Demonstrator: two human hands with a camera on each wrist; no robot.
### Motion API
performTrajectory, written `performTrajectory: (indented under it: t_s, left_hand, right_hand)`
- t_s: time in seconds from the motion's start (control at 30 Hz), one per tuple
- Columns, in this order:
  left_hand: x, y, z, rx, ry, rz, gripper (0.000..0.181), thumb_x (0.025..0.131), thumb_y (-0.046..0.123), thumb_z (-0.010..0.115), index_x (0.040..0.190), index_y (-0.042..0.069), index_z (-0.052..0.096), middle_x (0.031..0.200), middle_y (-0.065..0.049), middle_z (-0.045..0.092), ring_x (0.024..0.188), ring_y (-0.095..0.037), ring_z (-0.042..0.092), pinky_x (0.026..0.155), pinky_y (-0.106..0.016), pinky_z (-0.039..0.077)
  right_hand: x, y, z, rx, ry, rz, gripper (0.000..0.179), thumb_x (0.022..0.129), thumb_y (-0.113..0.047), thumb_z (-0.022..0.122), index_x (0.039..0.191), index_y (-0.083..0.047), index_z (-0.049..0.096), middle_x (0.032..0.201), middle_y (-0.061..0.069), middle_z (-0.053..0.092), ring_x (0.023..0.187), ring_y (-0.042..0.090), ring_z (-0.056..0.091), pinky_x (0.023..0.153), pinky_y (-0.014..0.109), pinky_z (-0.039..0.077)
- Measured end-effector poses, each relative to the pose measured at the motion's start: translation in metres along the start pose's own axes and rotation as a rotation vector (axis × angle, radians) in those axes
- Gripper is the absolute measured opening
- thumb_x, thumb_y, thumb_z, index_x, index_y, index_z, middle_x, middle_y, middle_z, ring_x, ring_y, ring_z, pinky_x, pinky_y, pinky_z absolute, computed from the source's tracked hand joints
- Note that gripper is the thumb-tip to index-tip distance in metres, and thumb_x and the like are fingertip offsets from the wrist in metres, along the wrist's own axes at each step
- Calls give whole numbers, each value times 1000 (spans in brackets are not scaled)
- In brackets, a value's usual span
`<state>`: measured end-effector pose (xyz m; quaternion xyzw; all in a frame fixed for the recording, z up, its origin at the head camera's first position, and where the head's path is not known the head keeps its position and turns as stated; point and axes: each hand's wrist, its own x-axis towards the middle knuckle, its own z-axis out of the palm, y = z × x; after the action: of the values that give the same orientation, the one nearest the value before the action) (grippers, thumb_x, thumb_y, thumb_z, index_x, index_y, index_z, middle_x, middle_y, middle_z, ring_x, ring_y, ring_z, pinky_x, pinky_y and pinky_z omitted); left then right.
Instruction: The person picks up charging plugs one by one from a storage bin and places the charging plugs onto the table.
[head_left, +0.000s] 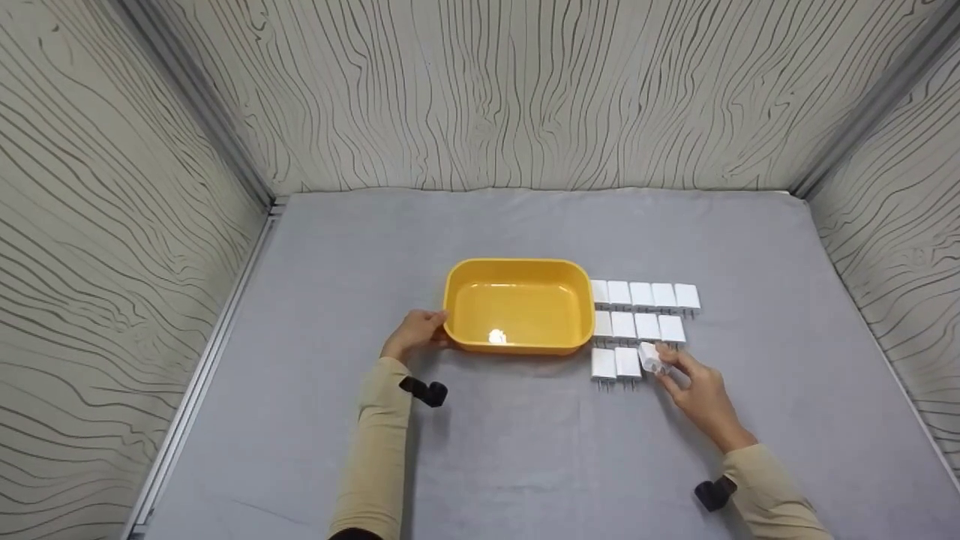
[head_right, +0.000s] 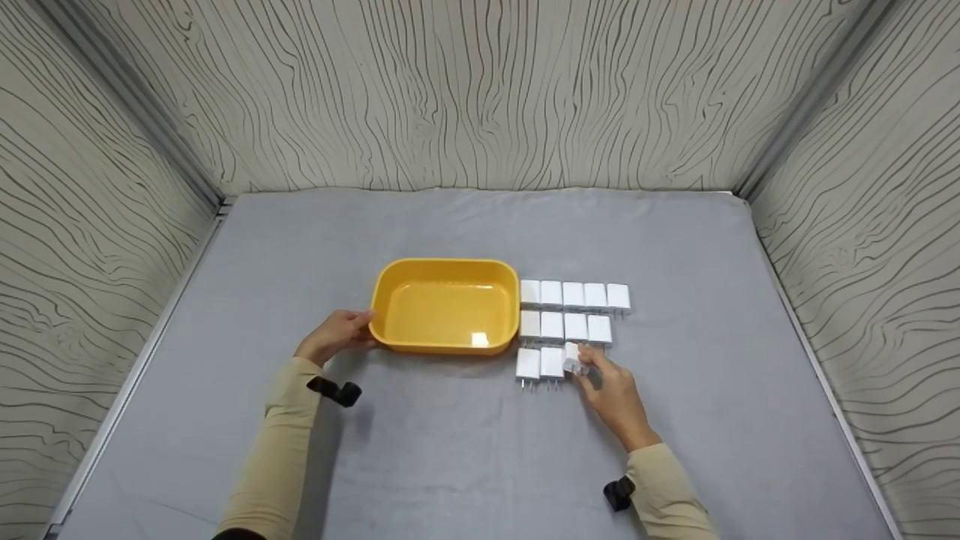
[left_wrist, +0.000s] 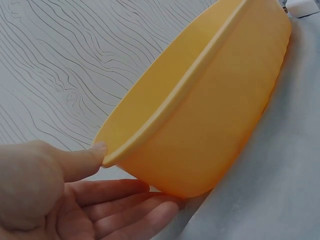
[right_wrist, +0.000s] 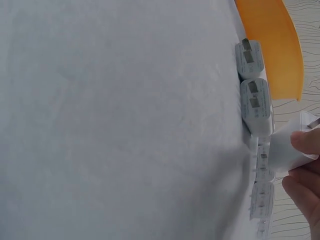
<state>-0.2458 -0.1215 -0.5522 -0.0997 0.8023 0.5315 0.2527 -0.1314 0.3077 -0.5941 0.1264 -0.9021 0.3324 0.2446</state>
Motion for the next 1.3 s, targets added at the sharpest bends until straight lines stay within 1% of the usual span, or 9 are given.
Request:
performTrajectory:
  t_s: [0.1, 0.17, 0.27, 0.37, 0.47, 0.67, 0.8, 0.97, 1.3]
  left_hand:
    - [0, 0, 0, 13, 0, -2, 38, 102, 29, 45, 111, -3, 65, 80, 0, 62, 72, -8, 62, 82, -28, 54]
    - [0, 0, 0, 21, 1, 2, 39, 102, 29, 45, 111, -3, 65, 80, 0, 63, 73, -8, 62, 83, -28, 54]
    - [-1, 0, 1, 27, 1, 8, 39, 102, 29, 45, 112, -3, 65, 81, -1, 64, 73, -8, 63, 83, -29, 54]
    - [-1, 0, 1, 13, 2, 2, 39, 102, 29, 46, 112, -3, 65, 82, -1, 63, 73, -9, 62, 83, -29, 54]
    - [0, 0, 2, -1, 6, -14, 38, 102, 30, 47, 112, -2, 65, 84, -1, 63, 75, -9, 62, 84, -29, 55]
    - [1, -1, 3, -43, 12, -31, 38, 102, 28, 46, 116, -3, 63, 85, -2, 65, 73, -7, 63, 84, -29, 55]
    - [1, -1, 4, -58, 19, -30, 37, 102, 27, 47, 117, -4, 63, 82, -1, 65, 70, -6, 63, 83, -29, 55]
    - [0, 0, 4, -52, 25, -41, 36, 102, 28, 48, 114, -2, 63, 83, -1, 63, 72, -7, 62, 83, -29, 55]
    - [-1, 2, 3, -48, 28, -38, 35, 102, 29, 48, 111, 0, 65, 84, 0, 63, 76, -8, 61, 83, -28, 55]
  right_hand:
    - [0, 2, -1, -71, -21, -20, 42, 62, 15, 79, 99, 3, 67, 105, 17, 72, 92, 22, 72, 90, -8, 28]
    - [-1, 4, -1, -102, -32, -27, 45, 61, 14, 80, 103, 2, 67, 101, 16, 73, 87, 32, 70, 91, -8, 26]
    - [-3, 6, -1, -137, -40, -35, 52, 59, 15, 80, 107, 0, 68, 93, 16, 73, 84, 30, 71, 88, -4, 36]
    - [-5, 8, -2, -166, -41, -46, 58, 56, 16, 81, 110, -1, 67, 85, 13, 73, 80, 27, 71, 81, 12, 50]
    - [-6, 9, -1, -177, -42, -59, 60, 54, 17, 81, 110, -1, 67, 83, 10, 73, 79, 29, 71, 77, 27, 53]
    - [-8, 13, -1, -198, -50, -93, 64, 52, 18, 81, 111, 0, 66, 80, 8, 73, 75, 29, 70, 75, 26, 54]
    - [-7, 12, -2, -217, -69, -124, 67, 50, 19, 80, 113, 3, 64, 80, 9, 73, 75, 29, 70, 71, 35, 54]
    - [-5, 12, -4, -233, -95, -136, 67, 51, 18, 80, 115, 4, 64, 83, 10, 74, 77, 30, 70, 72, 40, 54]
    - [-3, 10, -5, -273, -113, -196, 66, 52, 15, 82, 115, 5, 63, 82, 11, 73, 77, 29, 70, 72, 39, 56]
